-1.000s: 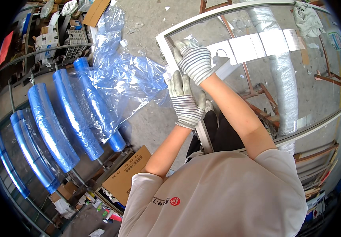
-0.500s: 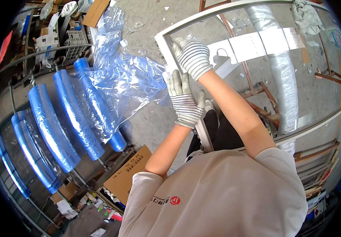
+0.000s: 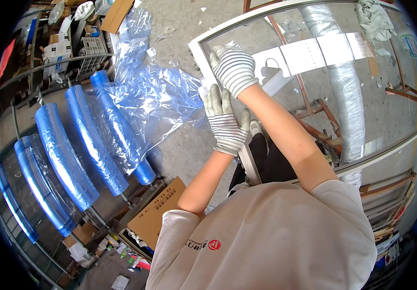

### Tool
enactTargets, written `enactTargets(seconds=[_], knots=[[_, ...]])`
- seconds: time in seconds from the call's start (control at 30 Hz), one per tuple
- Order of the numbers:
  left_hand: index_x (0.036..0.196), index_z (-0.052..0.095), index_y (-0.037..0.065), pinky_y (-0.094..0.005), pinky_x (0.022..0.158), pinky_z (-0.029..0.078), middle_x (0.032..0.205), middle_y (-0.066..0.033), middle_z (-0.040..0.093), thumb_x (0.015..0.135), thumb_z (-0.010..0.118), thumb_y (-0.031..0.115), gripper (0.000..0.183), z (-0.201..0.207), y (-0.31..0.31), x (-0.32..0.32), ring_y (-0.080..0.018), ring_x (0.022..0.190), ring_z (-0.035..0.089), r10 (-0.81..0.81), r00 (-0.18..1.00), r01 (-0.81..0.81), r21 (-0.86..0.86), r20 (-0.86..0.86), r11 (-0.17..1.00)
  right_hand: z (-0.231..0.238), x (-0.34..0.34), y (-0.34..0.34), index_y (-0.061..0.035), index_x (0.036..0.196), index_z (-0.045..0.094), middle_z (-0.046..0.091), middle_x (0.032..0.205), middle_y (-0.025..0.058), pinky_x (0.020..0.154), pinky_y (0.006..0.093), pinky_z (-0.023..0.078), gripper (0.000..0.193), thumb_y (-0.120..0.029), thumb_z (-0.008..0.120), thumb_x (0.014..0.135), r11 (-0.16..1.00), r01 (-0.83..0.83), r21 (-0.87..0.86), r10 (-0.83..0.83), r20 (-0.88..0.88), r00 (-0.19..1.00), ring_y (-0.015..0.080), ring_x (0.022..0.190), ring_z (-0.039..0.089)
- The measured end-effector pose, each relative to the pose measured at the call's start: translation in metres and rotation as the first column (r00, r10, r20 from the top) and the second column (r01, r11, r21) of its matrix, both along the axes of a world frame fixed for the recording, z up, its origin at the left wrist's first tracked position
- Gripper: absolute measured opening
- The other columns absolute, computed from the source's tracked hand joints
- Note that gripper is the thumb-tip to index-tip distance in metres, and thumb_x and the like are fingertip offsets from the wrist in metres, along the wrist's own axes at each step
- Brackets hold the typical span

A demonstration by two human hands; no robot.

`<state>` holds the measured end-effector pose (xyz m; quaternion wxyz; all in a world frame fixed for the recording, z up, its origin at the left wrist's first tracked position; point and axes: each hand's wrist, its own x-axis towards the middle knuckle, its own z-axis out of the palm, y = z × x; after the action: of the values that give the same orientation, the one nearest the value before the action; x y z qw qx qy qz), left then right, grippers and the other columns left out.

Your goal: The person seals the edges of a glass panel within a metal frame by applying a white strip and then using a handheld pneumatic sealant applicator along the frame's perimeter.

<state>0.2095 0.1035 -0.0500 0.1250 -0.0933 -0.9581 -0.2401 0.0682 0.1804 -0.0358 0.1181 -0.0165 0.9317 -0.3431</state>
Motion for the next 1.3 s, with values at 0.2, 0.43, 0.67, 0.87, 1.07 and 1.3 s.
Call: enactTargets(seconds=[0.2,0.43,0.67,0.87,1.07,1.3], knots=[[0.138,0.035,0.0,-0.0569,0.108,0.021,0.139,-0.0329,0.032,0.08,0.063,0.026,0.07,-0.002,-0.001,0.0,-0.0473,0.13,0.031,0.007,1.0,-0.007,-0.013,0.0,1.0,-0.001,0.002,0.006,-0.0083,0.099,0.068,0.068,0.09,0.0153,0.079,0.0424,0.051,0.033,-0.035,0.051,0.09,0.981,0.105,-0.162,-0.094,0.071,0.993,0.0324,0.086,0.065],[0.138,0.035,0.001,-0.0568,0.108,0.021,0.14,-0.0325,0.031,0.079,0.063,0.027,0.07,0.0,-0.001,0.0,-0.047,0.131,0.031,0.005,1.0,-0.005,-0.005,0.016,1.0,0.009,0.0,0.006,-0.0099,0.102,0.067,0.068,0.091,0.0166,0.079,0.043,0.052,0.033,-0.036,0.05,0.09,0.999,-0.022,-0.041,0.026,0.103,0.994,0.0335,0.086,0.065],[0.138,0.036,0.001,-0.0565,0.108,0.021,0.14,-0.0321,0.031,0.079,0.063,0.027,0.069,0.001,-0.002,0.001,-0.0471,0.13,0.031,0.0,1.0,0.0,0.001,0.013,1.0,0.006,-0.005,0.009,-0.0055,0.106,0.069,0.069,0.091,0.0177,0.077,0.0389,0.052,0.034,-0.032,0.059,0.087,0.964,0.12,-0.238,-0.095,0.113,0.989,0.0309,0.085,0.067],[0.137,0.037,0.001,-0.0565,0.109,0.021,0.14,-0.0318,0.031,0.078,0.063,0.025,0.07,0.002,-0.001,0.001,-0.0473,0.131,0.03,0.006,1.0,-0.006,0.001,0.031,1.0,-0.001,-0.009,0.009,-0.0006,0.099,0.069,0.07,0.083,0.0179,0.071,0.036,0.052,0.032,-0.028,0.063,0.084,0.916,0.184,-0.356,-0.128,0.175,0.976,0.0274,0.077,0.068],[0.137,0.037,0.001,-0.0566,0.109,0.02,0.142,-0.0301,0.03,0.076,0.064,0.024,0.07,0.001,-0.001,0.001,-0.0472,0.132,0.029,0.015,0.998,-0.015,-0.009,0.06,1.0,-0.007,-0.011,0.008,-0.0023,0.087,0.069,0.067,0.078,0.0201,0.073,0.041,0.053,0.032,-0.033,0.065,0.08,0.835,0.294,-0.464,-0.179,0.277,0.944,0.034,0.078,0.066],[0.136,0.038,0.0,-0.0573,0.109,0.02,0.141,-0.0309,0.03,0.075,0.063,0.023,0.07,0.001,-0.001,0.001,-0.0469,0.132,0.028,0.013,0.999,-0.013,-0.01,0.047,1.0,0.009,-0.001,0.015,0.0,0.101,0.068,0.069,0.087,0.0198,0.074,0.0371,0.052,0.037,-0.033,0.061,0.085,0.929,0.186,-0.321,-0.117,0.224,0.968,0.0303,0.08,0.068]])
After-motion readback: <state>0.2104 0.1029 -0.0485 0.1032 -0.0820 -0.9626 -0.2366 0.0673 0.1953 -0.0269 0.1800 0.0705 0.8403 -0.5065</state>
